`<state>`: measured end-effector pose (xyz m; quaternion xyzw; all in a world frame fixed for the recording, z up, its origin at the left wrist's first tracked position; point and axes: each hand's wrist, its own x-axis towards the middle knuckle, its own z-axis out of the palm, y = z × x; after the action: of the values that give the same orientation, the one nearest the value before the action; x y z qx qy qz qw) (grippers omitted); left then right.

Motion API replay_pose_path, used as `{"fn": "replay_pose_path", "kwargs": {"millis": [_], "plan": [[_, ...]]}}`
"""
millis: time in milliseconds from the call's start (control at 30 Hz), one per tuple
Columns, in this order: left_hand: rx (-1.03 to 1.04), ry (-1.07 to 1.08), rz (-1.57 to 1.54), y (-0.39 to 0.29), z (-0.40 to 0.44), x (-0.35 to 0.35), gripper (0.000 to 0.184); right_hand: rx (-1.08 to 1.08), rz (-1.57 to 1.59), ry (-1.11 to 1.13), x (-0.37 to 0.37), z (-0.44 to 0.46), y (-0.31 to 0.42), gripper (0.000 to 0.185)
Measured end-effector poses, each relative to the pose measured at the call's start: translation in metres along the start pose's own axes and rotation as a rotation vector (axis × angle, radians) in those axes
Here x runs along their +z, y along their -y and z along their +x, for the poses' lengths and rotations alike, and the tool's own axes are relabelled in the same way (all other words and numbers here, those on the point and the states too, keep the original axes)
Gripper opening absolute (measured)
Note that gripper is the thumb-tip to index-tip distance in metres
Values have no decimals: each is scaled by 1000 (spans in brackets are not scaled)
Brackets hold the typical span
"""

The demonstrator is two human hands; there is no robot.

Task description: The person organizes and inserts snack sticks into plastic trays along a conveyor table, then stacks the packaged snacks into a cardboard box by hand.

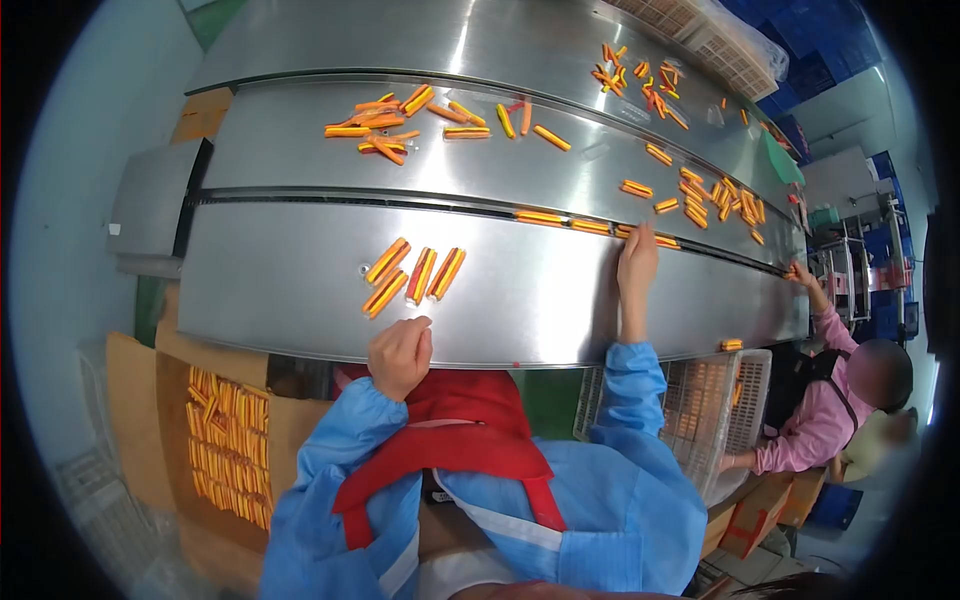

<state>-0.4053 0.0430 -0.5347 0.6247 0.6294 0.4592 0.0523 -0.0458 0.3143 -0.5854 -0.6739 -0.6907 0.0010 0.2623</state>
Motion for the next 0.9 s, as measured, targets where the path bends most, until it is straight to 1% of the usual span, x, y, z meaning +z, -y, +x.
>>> {"fn": "replay_pose_path", "kwargs": {"millis": [33, 100, 133, 200, 233, 267, 333, 367, 400, 433, 467, 533, 600, 667, 700, 733, 800, 833, 867, 900], "plan": [[-5, 1, 6, -1, 1, 0, 10, -2, 4, 6, -5, -5, -10, 44], [16, 5, 29, -2, 3, 1, 11, -189, -115, 65, -11, -11, -18, 45], [5, 5, 39, -3, 3, 2, 11, -196, -108, 76, -12, -8, -19, 45], [-40, 31, -6, -2, 2, 0, 12, -86, -287, 123, -17, 0, -11, 45], [-101, 48, -80, -4, 1, -5, 15, 25, -316, 49, -11, 1, -4, 39], [-109, 32, -67, -3, 2, -12, 15, 7, -305, 50, -9, 0, 11, 39], [-10, -139, -1, -2, 4, -24, 21, -436, -20, -223, -16, -13, 74, 35], [-25, -143, 12, -8, 10, -31, 21, -537, 283, -60, -19, -28, 120, 38], [-104, -139, 179, -17, 21, -37, 23, -638, 564, 208, -25, -44, 166, 40], [-179, -132, 348, -20, 27, -42, 26, -806, 528, 325, -31, -64, 202, 41], [-187, -124, 360, -10, 22, -41, 26, -975, 489, 438, -35, -80, 223, 43], [-249, 46, 295, 14, 10, -33, 27, -1004, 475, 407, -25, -98, 230, 40], [-229, 46, 288, 19, 7, -41, 25, -1037, 451, 365, -21, -104, 228, 38], [-248, 67, 268, 23, -5, -53, 25, -945, 395, 347, -30, -104, 214, 31], [-247, 65, 269, 24, -7, -59, 25, -910, 426, 321, -34, -103, 214, 29], [-264, 85, 304, 24, -8, -66, 25, -908, 425, 316, -40, -102, 215, 29], [-279, 108, 338, 23, -5, -82, 24, -757, 412, 552, -50, -103, 216, 37], [-268, 231, 285, 23, 0, -92, 24, -759, 412, 550, -54, -100, 217, 37], [-258, 349, 233, 22, 5, -98, 24, -778, 424, 622, -56, -96, 217, 44], [-259, 346, 236, 20, 13, -97, 24, -794, 436, 695, -57, -95, 218, 51]]}}
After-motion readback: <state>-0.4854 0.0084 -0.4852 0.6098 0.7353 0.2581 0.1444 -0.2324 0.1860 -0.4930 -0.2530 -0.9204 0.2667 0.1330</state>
